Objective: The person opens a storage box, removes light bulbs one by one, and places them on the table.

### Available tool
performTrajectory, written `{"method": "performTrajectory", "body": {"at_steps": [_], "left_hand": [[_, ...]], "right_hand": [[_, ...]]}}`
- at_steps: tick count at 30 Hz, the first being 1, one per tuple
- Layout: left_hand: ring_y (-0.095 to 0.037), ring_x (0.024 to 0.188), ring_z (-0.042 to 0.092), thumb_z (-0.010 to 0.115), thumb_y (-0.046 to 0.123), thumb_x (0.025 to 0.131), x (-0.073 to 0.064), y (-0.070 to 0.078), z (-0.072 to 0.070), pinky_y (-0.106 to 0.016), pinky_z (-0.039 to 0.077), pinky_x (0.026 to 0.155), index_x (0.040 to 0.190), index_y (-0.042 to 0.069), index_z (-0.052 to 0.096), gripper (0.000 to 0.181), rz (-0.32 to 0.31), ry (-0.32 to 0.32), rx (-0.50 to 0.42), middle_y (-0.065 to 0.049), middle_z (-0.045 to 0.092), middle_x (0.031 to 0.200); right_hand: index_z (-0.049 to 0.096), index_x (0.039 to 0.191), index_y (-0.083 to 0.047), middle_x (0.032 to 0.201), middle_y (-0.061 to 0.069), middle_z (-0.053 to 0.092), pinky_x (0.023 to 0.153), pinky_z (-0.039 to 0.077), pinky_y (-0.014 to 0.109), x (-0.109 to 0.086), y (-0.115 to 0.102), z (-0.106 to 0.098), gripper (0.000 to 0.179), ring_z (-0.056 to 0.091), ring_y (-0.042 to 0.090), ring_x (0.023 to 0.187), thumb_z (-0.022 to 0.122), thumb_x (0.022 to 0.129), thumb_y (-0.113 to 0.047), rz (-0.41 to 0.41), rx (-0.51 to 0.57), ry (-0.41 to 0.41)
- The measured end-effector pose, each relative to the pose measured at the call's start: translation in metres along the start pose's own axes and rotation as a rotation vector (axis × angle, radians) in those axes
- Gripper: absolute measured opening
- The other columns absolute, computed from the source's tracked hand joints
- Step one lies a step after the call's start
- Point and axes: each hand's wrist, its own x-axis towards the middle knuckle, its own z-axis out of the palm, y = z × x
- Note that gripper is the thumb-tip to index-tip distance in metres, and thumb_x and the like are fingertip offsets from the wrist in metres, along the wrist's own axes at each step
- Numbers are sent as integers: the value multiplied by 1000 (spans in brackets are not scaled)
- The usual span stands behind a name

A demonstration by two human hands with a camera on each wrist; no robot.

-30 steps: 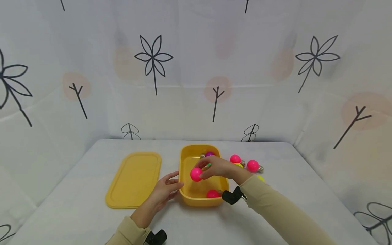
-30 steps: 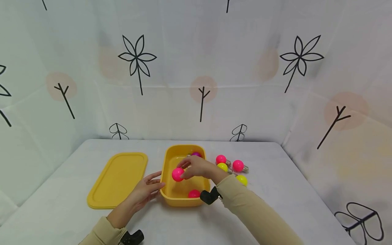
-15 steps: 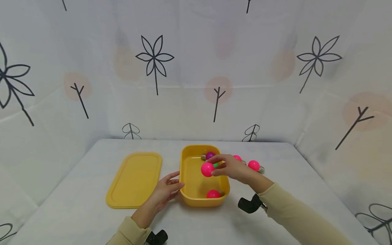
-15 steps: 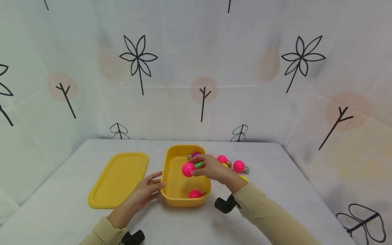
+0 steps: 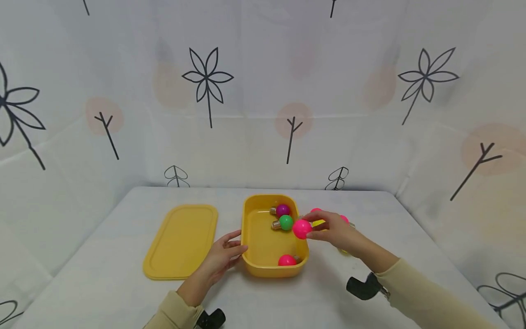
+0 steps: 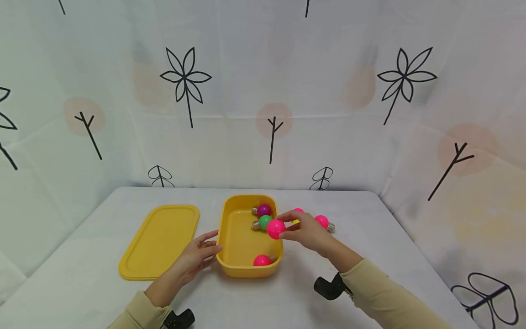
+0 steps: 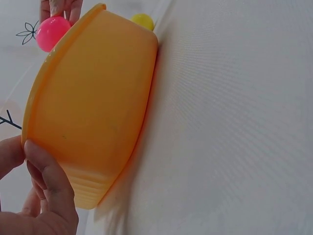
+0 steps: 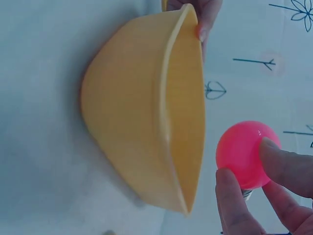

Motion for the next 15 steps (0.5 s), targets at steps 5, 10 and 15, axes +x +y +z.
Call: {"method": "performTrajectory", "body": {"at_steps": [5,10,15], "left_hand": [[-18,83,56,67,7,86,1,0,0,-30,52,76,137,3,42,57,-6,9,4,-12,51,104],[-18,83,56,67,8,86,1,-1,-1,-30,52,76,137,3,42,57,-7,3,-2,-12,51,105],[-19,84,57,67,9,86,1,-2,-2,-30,52,76,137,3,42,57,-4,-5,-3,-12,51,105]], "right_hand": [[57,121,-5,123,15,51,79,53,39,-9,9,-7,45,57,29,102,72,81,-16,19,-25,38],[58,121,-5,126,18,48,78,53,41,-15,22,-11,45,54,34,106,73,80,-16,47,-51,71],[58,121,-5,120,16,52,76,54,39,-17,35,-12,46,53,34,104,74,79,-18,75,-89,111]]}}
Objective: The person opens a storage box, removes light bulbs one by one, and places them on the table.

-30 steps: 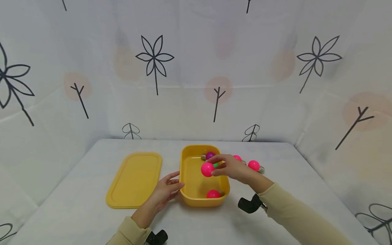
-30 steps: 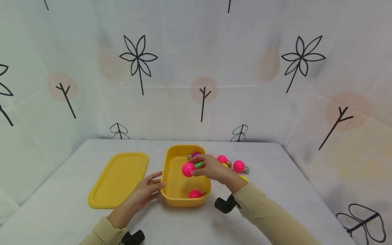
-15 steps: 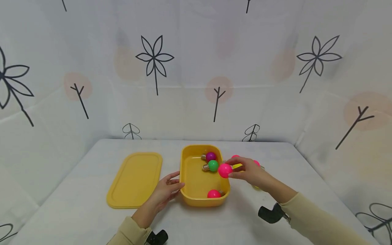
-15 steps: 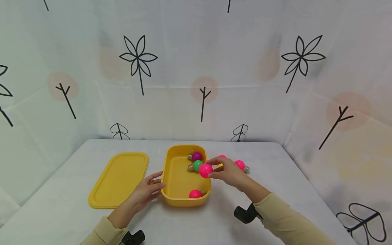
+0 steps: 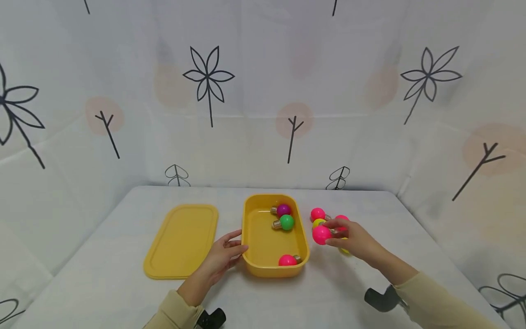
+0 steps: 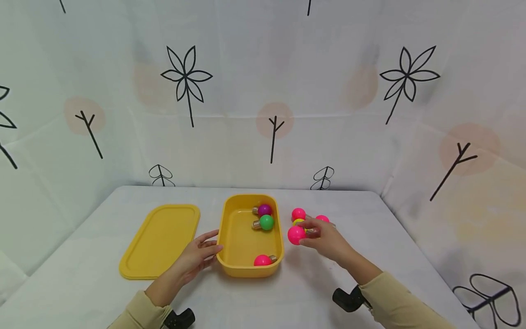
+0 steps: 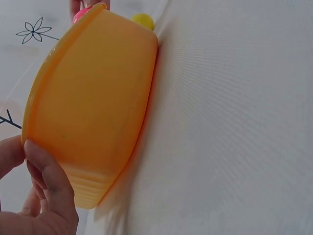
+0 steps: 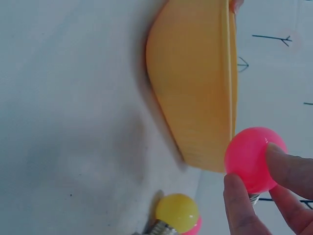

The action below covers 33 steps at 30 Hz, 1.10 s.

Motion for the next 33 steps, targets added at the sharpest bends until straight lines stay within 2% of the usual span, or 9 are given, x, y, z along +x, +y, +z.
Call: {"method": "performTrajectory", "body": {"at_steps": [9,19,33], "left_hand": [[-21,87,56,68,12,86,-3,2,1,-32,52,78,138,4,41,59,-5,-3,11,-12,51,107],[-21,86,56,68,10,85,-3,2,2,-31,52,77,138,2,41,59,-4,-3,1,-12,52,105],[-21,85,57,67,9,86,-2,2,3,-31,52,77,137,3,41,58,1,1,1,-12,52,105]], "right_hand": [[58,118,-1,115,15,54,74,54,37,1,18,9,46,55,32,100,75,78,-15,6,-3,32],[57,120,0,116,17,56,76,54,39,5,35,20,49,56,33,99,75,78,-16,72,-19,68],[58,116,-2,114,14,57,78,53,41,7,40,34,42,57,30,97,74,79,-11,85,-65,122]]}}
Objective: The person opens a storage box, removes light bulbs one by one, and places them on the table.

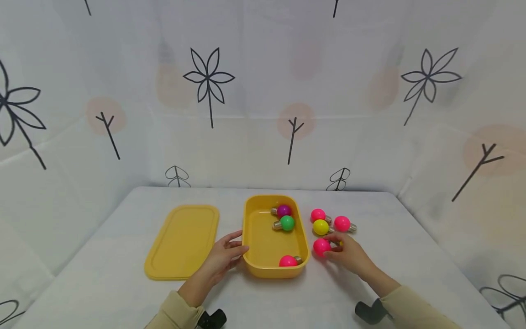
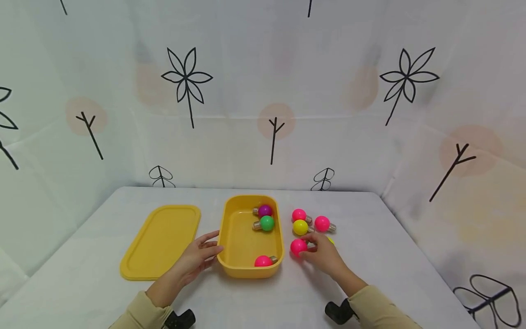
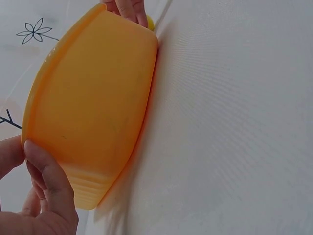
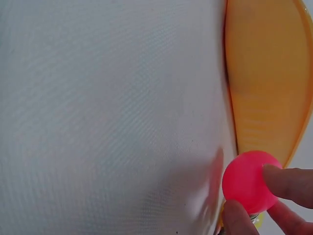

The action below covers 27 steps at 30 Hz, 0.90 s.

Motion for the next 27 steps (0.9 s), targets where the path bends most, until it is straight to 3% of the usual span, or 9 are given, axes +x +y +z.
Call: {"method": "performTrajectory", "body": {"at_steps": [27], "left_hand": [[-21,85,57,67,8,85,1,-1,-2,-31,52,77,137,2,42,58,-5,6,4,-12,52,104]], "right_hand": [[57,117,0,112,18,57,72,55,38,5,-6,-2,45,54,31,96,74,79,-15,12,-60,29]]}}
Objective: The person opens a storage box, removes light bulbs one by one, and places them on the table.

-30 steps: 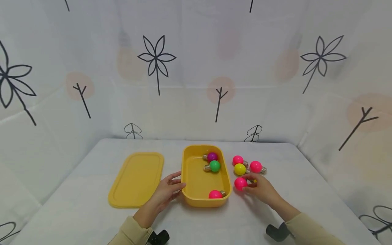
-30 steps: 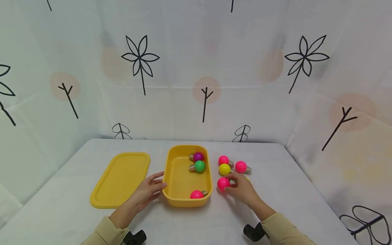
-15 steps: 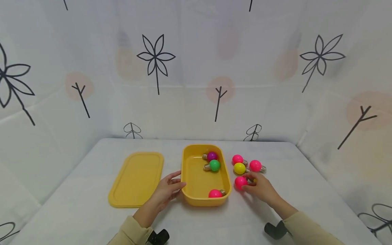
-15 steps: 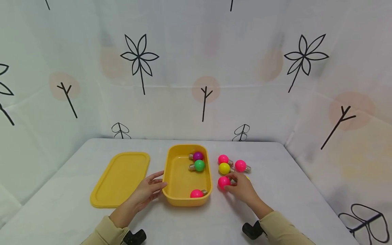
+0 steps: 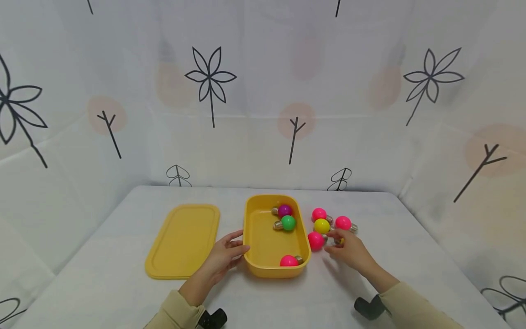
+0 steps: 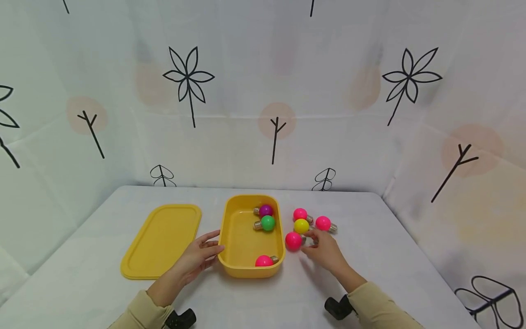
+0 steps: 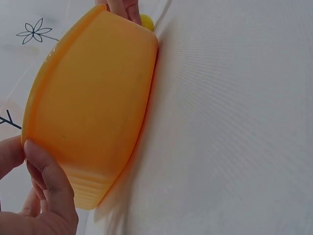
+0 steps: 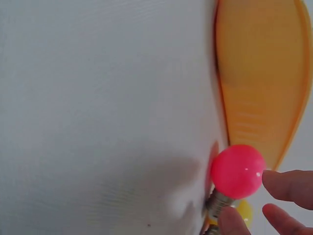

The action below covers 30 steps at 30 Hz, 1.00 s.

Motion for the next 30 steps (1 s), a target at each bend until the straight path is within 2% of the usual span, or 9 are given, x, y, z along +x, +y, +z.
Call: {"method": "performTrajectory", "body": {"at_steps": [4,16,22,30], "left_hand": [[-21,85,57,68,9,85,-1,0,0,-31,52,77,137,3,42,58,-1,2,0,-12,52,104],[-22,86,57,68,10,85,-2,1,0,-31,52,77,137,3,42,58,2,-2,1,-13,52,105],[-21,86,57,68,10,85,-1,1,0,-30,52,76,137,4,43,58,-2,0,1,-12,52,106],[-21,85,57,68,8,85,0,-1,-1,-29,52,74,136,4,43,56,2,-4,-10,-12,52,104]], "right_hand": [[56,116,3,112,20,57,71,55,38,1,-7,-6,43,55,34,97,73,80,-15,-31,14,-13],[55,120,-1,115,18,56,75,54,38,9,-31,-13,44,56,35,102,71,82,-16,-52,16,-27],[55,119,-2,116,19,57,75,54,37,14,-42,-14,44,55,32,101,71,81,-17,-38,18,-44],[57,120,-6,116,16,57,78,53,37,24,-54,-17,42,54,29,102,70,82,-18,-47,71,-93]]}}
